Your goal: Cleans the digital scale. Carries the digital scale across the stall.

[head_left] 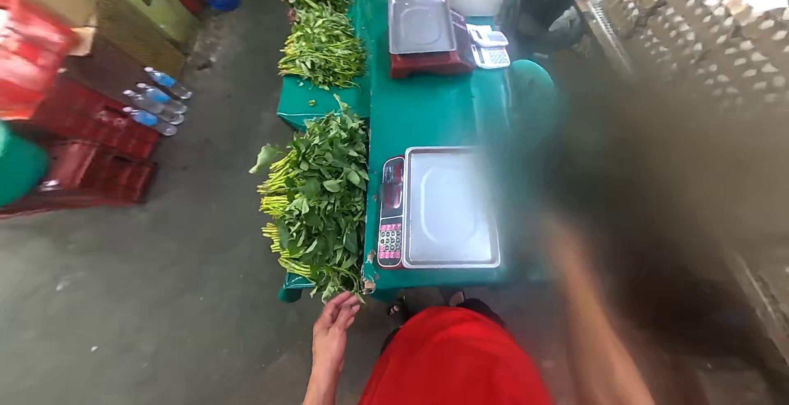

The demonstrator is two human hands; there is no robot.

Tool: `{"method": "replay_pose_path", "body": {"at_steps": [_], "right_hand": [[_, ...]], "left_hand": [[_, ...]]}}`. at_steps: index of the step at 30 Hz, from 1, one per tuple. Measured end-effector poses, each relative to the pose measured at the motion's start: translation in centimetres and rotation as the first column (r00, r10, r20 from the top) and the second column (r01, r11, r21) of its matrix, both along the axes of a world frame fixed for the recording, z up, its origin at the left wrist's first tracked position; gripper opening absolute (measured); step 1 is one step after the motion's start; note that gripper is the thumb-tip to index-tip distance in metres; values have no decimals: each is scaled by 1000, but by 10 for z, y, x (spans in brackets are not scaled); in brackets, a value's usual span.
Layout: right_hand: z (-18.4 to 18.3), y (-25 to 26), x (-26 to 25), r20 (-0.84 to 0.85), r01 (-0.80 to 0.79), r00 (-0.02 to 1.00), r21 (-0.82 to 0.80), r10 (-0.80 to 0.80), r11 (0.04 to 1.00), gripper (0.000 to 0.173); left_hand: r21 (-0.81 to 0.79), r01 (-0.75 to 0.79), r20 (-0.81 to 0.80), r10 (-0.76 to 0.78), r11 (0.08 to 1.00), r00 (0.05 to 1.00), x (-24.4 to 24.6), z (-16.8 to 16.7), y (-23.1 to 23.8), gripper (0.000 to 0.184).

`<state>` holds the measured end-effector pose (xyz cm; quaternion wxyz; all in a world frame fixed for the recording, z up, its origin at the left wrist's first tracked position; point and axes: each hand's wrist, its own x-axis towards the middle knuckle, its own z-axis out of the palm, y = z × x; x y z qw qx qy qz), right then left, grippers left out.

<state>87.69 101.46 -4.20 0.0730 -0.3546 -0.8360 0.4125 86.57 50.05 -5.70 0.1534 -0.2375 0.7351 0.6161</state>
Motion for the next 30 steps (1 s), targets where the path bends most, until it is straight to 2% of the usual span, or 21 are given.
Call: {"method": "replay_pose_path", "body": {"at_steps": [3,4,6,8,11,13,15,17,18,21,22,23,24,27,28,30], "right_hand": [[65,12,-40,-202,-277,937,62,284,959,47],[82,12,-57,-210,-365,900,111,381,924,47],[101,8,-98,-166,-511,823,197,542,837,45],[94,-1,-146,-64,-599,766,288,639,747,44],[49,-32,-204,152,-656,741,373,654,656,53],[22,-62,-217,219,-636,763,425,608,644,59],[15,-91,-210,269,-671,735,426,623,607,60],[15,-117,-185,297,-773,626,364,722,520,60],[16,-128,-170,286,-833,536,333,794,442,59],[13,-140,-126,210,-940,184,322,960,110,53],[12,-134,-124,197,-943,109,330,974,39,49],[13,-126,-134,204,-943,88,334,975,15,46],[15,-116,-154,226,-943,123,331,966,43,45],[27,-95,-243,267,-869,398,417,878,267,44],[30,-97,-267,274,-847,456,424,847,319,43],[29,-117,-284,277,-846,474,407,836,344,47]], "left_hand": [[29,-199,-44,200,980,979,2,8,35,33],[15,-216,-51,217,976,975,5,9,50,33],[-25,-160,-102,157,987,982,10,10,81,34],[-117,-40,-179,19,992,984,18,11,113,40],[-294,108,-279,-194,950,941,34,2,149,51],[-391,188,-269,-307,901,913,41,-5,161,58],[-446,226,-238,-358,866,903,43,-8,167,60],[-464,204,-244,-346,862,906,45,-12,174,59],[-461,187,-251,-329,867,910,43,-13,177,58],[-441,170,-239,-298,881,924,39,-14,183,56],[-436,167,-233,-291,884,928,38,-12,184,54],[-432,167,-224,-285,886,932,35,-11,184,52],[-430,166,-217,-280,887,935,33,-9,183,50],[-432,135,-219,-248,892,944,35,-8,181,46],[-427,119,-222,-232,896,947,37,-9,180,47],[-405,76,-243,-188,911,952,42,-11,179,47]]}}
